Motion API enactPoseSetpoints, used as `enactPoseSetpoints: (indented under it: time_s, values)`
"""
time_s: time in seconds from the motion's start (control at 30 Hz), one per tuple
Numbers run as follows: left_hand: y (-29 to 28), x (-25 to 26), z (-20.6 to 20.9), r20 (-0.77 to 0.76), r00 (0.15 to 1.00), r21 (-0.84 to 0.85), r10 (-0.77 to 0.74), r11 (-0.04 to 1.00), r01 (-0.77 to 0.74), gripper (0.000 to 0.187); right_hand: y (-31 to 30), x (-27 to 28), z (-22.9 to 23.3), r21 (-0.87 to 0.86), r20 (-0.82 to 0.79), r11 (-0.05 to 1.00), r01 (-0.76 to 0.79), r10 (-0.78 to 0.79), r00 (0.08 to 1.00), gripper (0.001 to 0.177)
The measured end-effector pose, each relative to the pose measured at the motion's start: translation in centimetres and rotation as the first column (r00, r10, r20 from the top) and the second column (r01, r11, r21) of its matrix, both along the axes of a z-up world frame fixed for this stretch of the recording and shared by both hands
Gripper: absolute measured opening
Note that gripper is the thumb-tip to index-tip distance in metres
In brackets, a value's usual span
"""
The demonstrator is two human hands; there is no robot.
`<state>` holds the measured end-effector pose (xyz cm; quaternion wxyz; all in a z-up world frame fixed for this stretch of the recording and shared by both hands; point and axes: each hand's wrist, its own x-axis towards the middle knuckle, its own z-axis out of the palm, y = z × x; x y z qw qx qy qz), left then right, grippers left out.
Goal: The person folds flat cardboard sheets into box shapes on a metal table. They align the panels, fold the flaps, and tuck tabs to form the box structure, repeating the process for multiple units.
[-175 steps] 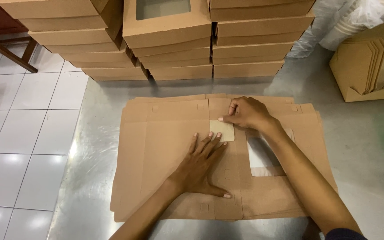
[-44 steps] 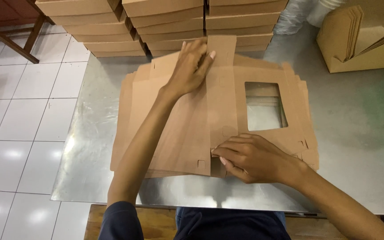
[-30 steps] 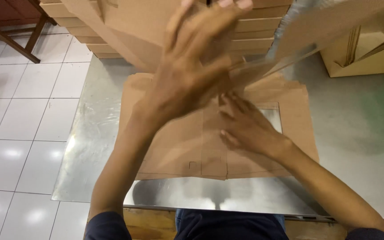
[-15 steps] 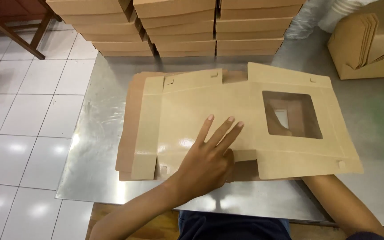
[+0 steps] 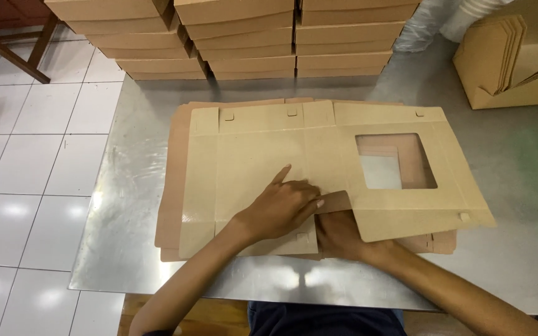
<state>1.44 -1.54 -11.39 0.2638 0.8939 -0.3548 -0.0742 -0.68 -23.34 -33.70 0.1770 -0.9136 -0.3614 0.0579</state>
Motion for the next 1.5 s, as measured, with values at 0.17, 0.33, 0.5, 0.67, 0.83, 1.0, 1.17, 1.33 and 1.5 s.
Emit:
enactPoseSetpoints:
  time_s: [0.17,0.33,0.5,0.67,0.83,1.0,1.17,1.33,1.5]
  values:
    - [-0.2,0.6,0.2,-0.060,0.991,-0.056,-0.121,0.991,0.118,0.025,3.7,-4.7,23.8,-0.307,-0.348,0.908,-0.285,0.171,0.922,0.082]
    - [-0.9,-0.1,-0.8,-0.002,0.968,-0.011,-0.250,0.968,0.249,0.024,1.7,-3.1,29.5,0.046,-0.484,0.876,-0.479,0.440,0.757,0.033]
    - [-0.9,-0.8,-1.0,-0.003,0.948,-0.039,-0.317,0.948,0.317,0.032,0.9,5.9,25.4,0.204,0.072,0.979,-0.021,0.007,0.997,0.011]
    - [-1.1,-0.5,-2.3,0.018,0.954,-0.092,-0.299,0.950,0.300,0.033,3.1,10.0,20.4,0.098,-0.122,0.991,0.090,-0.078,0.989,0.048]
    - [-0.7,0.0,-3.3,0.010,0.958,-0.143,-0.288,0.947,0.286,0.031,3.2,10.7,15.3,-0.005,-0.013,0.998,0.065,-0.065,0.998,0.069]
    - [0.5,0.5,-3.1,-0.086,0.947,-0.215,-0.311,0.934,0.287,0.036,2.3,10.0,15.7,-0.090,-0.082,0.979,0.182,-0.189,0.978,0.072]
    - [2.1,0.9,1.0,-0.225,0.950,-0.062,-0.215,0.976,0.206,0.080,0.9,9.7,16.5,-0.083,-0.080,0.972,0.220,-0.227,0.971,0.072]
    - [2.9,0.2,1.7,-0.396,0.909,0.207,-0.128,0.952,0.225,0.136,0.4,10.0,16.6,-0.024,-0.099,0.966,0.259,-0.260,0.960,0.074]
    - [2.9,-0.1,1.6,-0.319,0.934,0.266,-0.163,0.930,0.253,0.123,0.2,9.9,16.7,0.027,-0.102,0.965,0.260,-0.256,0.961,0.072]
